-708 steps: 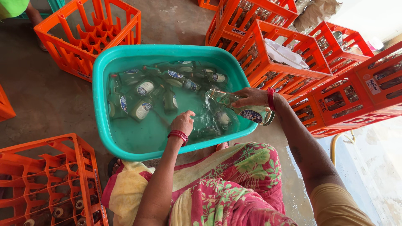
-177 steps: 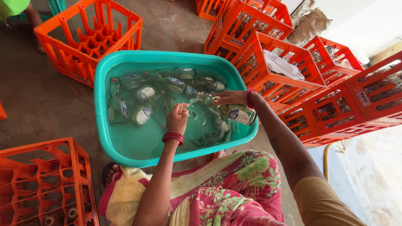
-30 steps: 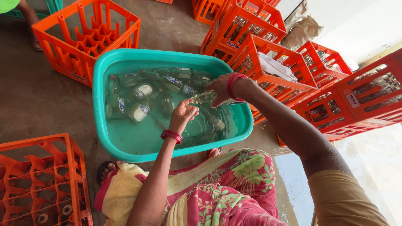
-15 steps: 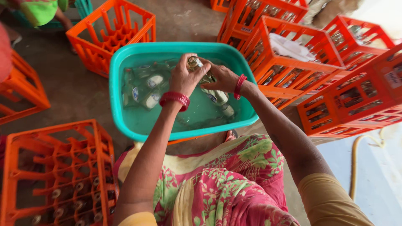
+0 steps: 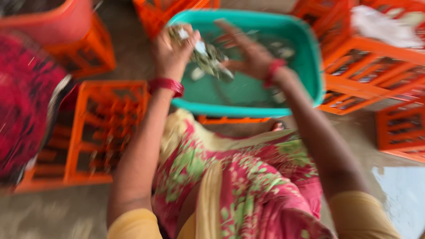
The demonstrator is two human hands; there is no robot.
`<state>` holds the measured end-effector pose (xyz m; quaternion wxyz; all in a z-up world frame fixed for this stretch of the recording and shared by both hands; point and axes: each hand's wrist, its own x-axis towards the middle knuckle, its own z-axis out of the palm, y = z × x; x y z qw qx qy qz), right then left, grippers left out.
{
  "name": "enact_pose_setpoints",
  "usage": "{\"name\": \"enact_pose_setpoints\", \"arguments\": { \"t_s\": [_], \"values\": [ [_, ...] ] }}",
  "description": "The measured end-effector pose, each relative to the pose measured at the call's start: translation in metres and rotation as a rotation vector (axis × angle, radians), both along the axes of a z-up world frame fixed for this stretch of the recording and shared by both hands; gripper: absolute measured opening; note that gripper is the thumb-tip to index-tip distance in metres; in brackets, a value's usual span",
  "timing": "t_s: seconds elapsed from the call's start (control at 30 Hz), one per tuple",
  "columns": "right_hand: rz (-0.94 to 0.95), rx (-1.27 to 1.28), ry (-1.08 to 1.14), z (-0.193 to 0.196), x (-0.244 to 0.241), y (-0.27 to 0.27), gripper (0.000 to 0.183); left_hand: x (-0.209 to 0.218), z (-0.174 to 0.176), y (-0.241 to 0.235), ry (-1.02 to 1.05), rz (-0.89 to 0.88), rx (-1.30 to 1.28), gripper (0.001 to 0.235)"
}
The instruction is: The person washes glass bottles by hand in a turquoise basin filled with water. They repeatedly submerge, rinse, and agitate each bottle, then place the cleaned bottles into nearby orange crates.
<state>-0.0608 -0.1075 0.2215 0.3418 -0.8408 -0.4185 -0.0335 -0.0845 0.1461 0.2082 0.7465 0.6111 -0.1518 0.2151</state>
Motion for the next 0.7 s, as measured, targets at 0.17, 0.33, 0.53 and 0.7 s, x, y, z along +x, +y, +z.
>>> {"name": "enact_pose_setpoints", "arguments": {
  "t_s": [0.17,0.33,0.53,0.7],
  "values": [
    [-0.182,-0.291,0.135,-0.072,-0.016,-0.087,0.067,-0.07,-0.01,0.15,-0.115,0.214,0.229,0.024],
    [-0.433,-0.267,0.279,-0.181,-0.037,-0.168,0.051,-0.15,-0.051,0.24,0.112,0.602,0.526,0.022],
    [-0.593,-0.56,0.21,-0.226,-0.053,-0.18,0.044,-0.2,-0.154,0.269,0.57,0.882,0.53,0.02],
    [-0.65,-0.59,0.176,-0.22,-0.06,-0.162,0.04,-0.217,-0.238,0.271,0.75,0.938,0.435,0.029]
  ]
}}
